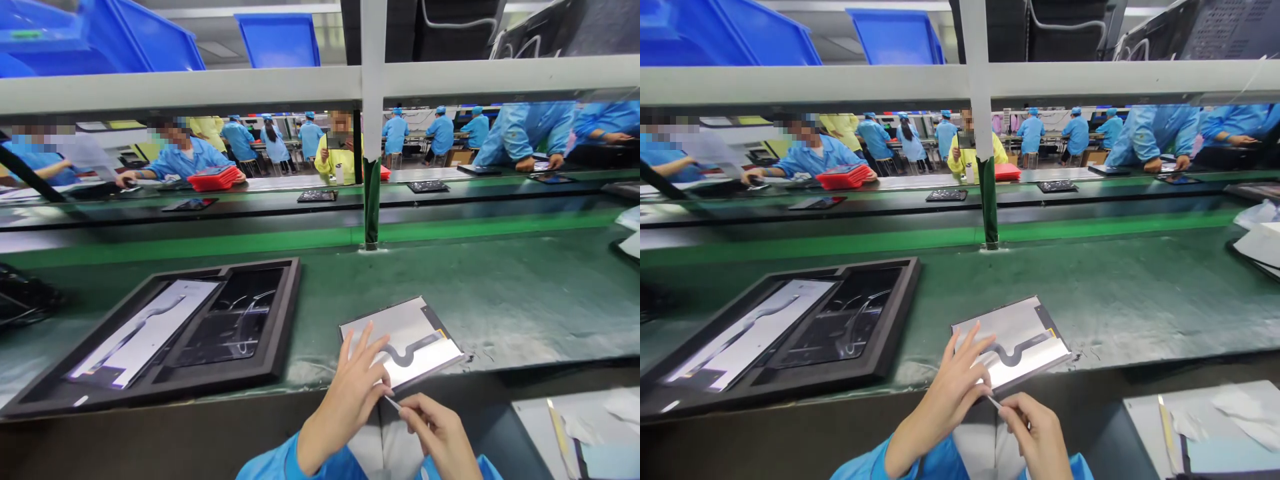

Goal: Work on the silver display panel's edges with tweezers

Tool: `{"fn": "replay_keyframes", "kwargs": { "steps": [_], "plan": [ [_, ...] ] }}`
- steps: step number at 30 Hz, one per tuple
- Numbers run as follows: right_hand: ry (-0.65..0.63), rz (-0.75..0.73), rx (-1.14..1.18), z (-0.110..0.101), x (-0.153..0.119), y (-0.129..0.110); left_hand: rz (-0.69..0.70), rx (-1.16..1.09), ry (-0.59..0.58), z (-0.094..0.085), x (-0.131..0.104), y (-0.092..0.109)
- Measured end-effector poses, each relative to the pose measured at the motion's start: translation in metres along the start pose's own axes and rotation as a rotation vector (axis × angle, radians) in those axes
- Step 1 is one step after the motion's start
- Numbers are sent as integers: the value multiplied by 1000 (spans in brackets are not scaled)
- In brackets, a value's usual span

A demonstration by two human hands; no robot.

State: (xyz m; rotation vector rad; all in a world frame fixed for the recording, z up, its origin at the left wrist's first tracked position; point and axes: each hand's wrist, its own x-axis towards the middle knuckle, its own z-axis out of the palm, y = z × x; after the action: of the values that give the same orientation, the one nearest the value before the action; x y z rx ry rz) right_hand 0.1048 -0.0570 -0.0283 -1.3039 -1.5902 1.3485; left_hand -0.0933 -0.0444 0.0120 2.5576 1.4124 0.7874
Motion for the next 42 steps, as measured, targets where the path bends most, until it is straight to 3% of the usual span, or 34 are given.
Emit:
{"fn": "replay_keyframes", "kwargs": {
  "steps": [6, 10, 14, 19, 23, 27, 31, 35, 37, 40, 42],
  "plan": [
    [-135, 96, 215, 0, 10, 1, -79, -61, -30, 16, 9, -10],
    [-199, 250, 414, 7, 9, 5, -100, 17, 8, 17, -13, -9],
    [-232, 243, 453, 15, 7, 15, -6, 113, 13, 14, -28, 3],
    [-190, 181, 287, 14, 4, 21, 145, 23, -121, 8, 2, 6],
    [-108, 107, 216, 9, 1, 15, 21, -84, -171, 6, 19, -7],
    [-139, 185, 454, 16, 2, 13, -65, -38, -103, 8, -4, -11],
    [-205, 214, 487, 20, 0, 19, 26, 57, -32, 10, -24, 1],
    [-161, 132, 298, 14, -3, 16, 124, 19, -113, 5, -3, 11],
    [-129, 85, 221, 11, -4, 11, 102, -43, -159, 3, 13, 8],
    [-102, 91, 302, 11, -4, 4, -7, -98, -184, 3, 24, -1],
    [-115, 143, 420, 13, -4, 4, -60, -88, -177, 5, 17, -6]
  ]
}}
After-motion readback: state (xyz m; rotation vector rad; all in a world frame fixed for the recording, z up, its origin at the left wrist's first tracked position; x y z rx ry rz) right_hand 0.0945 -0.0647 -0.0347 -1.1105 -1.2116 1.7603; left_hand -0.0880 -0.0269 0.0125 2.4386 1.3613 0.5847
